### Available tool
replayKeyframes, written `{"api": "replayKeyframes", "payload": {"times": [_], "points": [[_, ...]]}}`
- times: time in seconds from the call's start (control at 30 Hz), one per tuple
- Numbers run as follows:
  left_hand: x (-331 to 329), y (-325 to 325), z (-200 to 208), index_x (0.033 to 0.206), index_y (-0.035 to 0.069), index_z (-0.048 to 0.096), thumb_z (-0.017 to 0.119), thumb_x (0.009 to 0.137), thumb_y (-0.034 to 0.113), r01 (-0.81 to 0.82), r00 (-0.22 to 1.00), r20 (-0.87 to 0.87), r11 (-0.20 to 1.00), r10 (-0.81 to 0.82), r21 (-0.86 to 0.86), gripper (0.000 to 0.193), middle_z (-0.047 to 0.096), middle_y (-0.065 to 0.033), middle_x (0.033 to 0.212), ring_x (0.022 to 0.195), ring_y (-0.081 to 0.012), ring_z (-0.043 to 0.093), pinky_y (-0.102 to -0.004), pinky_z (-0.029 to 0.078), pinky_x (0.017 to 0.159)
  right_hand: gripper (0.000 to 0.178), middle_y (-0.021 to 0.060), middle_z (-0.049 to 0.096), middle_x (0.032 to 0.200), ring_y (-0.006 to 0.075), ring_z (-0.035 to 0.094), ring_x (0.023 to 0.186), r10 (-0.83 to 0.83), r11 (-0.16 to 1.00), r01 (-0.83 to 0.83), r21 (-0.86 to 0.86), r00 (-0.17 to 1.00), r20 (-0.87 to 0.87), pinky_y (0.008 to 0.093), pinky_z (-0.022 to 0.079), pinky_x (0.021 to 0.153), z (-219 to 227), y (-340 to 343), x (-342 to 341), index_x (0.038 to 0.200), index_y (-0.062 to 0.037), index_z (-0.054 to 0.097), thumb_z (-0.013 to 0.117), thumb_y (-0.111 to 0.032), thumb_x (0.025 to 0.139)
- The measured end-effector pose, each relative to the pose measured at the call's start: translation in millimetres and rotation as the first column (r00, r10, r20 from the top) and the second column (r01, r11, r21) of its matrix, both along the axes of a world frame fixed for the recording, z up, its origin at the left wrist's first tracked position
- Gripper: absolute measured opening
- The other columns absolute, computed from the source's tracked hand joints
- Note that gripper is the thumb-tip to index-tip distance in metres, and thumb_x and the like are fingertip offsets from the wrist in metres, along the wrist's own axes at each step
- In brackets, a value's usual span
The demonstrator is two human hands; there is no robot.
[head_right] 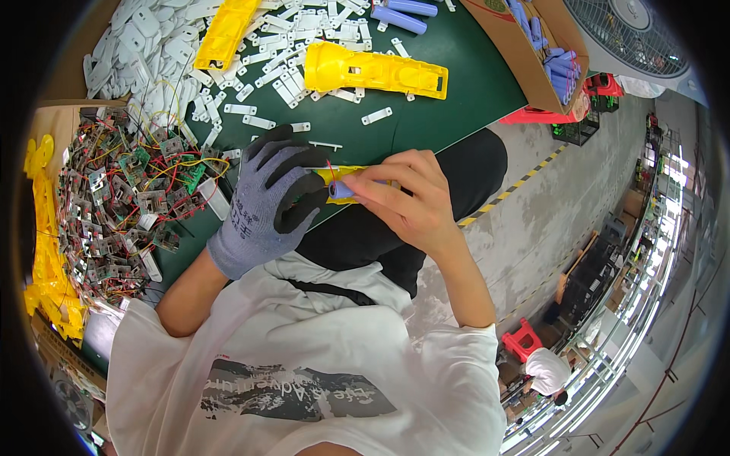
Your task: The person is assembling yellow flashlights by placing components like the circuit board, battery, and casing together.
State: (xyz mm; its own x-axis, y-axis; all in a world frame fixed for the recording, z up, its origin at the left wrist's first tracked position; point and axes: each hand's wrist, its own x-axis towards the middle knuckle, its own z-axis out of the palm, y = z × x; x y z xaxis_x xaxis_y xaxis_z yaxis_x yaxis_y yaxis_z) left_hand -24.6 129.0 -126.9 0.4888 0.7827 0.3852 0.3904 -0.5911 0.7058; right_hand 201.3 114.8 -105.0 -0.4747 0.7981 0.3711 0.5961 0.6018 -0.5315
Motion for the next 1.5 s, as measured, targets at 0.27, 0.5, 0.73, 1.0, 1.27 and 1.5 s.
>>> {"api": "replayKeyframes", "payload": {"times": [0.27,0.5,0.73,1.0,1.27,1.5], "points": [[-5,7,6,0.103,0.007,0.058,0.071,0.068,0.011,0.011,0.982,0.189,0.996,0.005,-0.086,0.037,0.057,-0.0117,0.106,0.1,-0.033,0.054,-0.0492,0.039,0.099,0.029,-0.0009,0.065,0.091,0.0182,0.056,0.082,-0.079,0.997,0.077,-0.029,0.995,-0.064,0.0296,0.043,0.068,-8,-8,-2,0.088,-0.0138,0.073,0.082,-0.006,0.062],[3,0,5,0.113,0.005,0.057,0.078,0.062,0.013,-0.018,0.999,0.044,0.999,0.02,-0.035,0.056,0.059,-0.0136,0.112,0.103,-0.036,0.055,-0.0474,0.044,0.09,0.021,0.0005,0.064,0.089,0.02,0.057,0.081,-0.098,0.995,0.092,-0.045,0.981,-0.166,0.0297,0.047,0.068,-12,-6,-5,0.083,-0.0108,0.071,0.081,-0.004,0.066],[3,2,8,0.116,0.008,0.057,0.078,0.067,0.018,-0.033,0.997,-0.065,0.999,0.033,-0.008,0.054,0.058,-0.0114,0.108,0.099,-0.0318,0.056,-0.0437,0.045,0.087,0.03,0.0016,0.063,0.091,0.0224,0.059,0.085,-0.057,0.994,0.038,-0.107,0.98,-0.189,0.0323,0.049,0.07,-15,-6,-1,0.092,-0.0106,0.069,0.082,-0.006,0.065],[7,0,5,0.117,0.01,0.056,0.077,0.069,0.022,-0.052,0.997,-0.057,0.989,0.061,0.14,0.053,0.054,-0.0095,0.115,0.103,-0.0306,0.053,-0.0465,0.044,0.09,0.065,0.0048,0.065,0.101,0.0243,0.06,0.09,-0.109,0.992,0.111,-0.068,0.993,0.035,0.0342,0.05,0.075,1,-6,1,0.119,-0.0119,0.061,0.084,-0.012,0.059],[-6,-40,-8,0.124,0.004,0.051,0.079,0.067,0.013,-0.115,0.962,0.246,0.993,0.119,-0.031,0.065,0.05,-0.0153,0.121,0.113,-0.0286,0.051,-0.0419,0.046,0.089,0.059,0.0123,0.065,0.094,0.0186,0.064,0.08,-0.54,0.839,0.512,-0.185,0.74,-0.4,0.0284,0.051,0.075,3,-21,-29,0.113,0.0026,0.06,0.087,-0.008,0.062],[16,-28,18,0.134,0.002,0.033,0.058,0.089,0.004,0.136,0.64,0.525,0.589,0.562,-0.796,0.052,0.052,-0.0124,0.118,0.102,-0.0183,0.055,-0.0335,0.046,0.088,0.064,0.0115,0.061,0.107,0.0229,0.063,0.082,-0.484,0.875,0.439,-0.205,0.816,-0.316,0.0294,0.052,0.063,11,-47,-82,0.121,-0.0049,0.058,0.082,-0.011,0.063]]}}
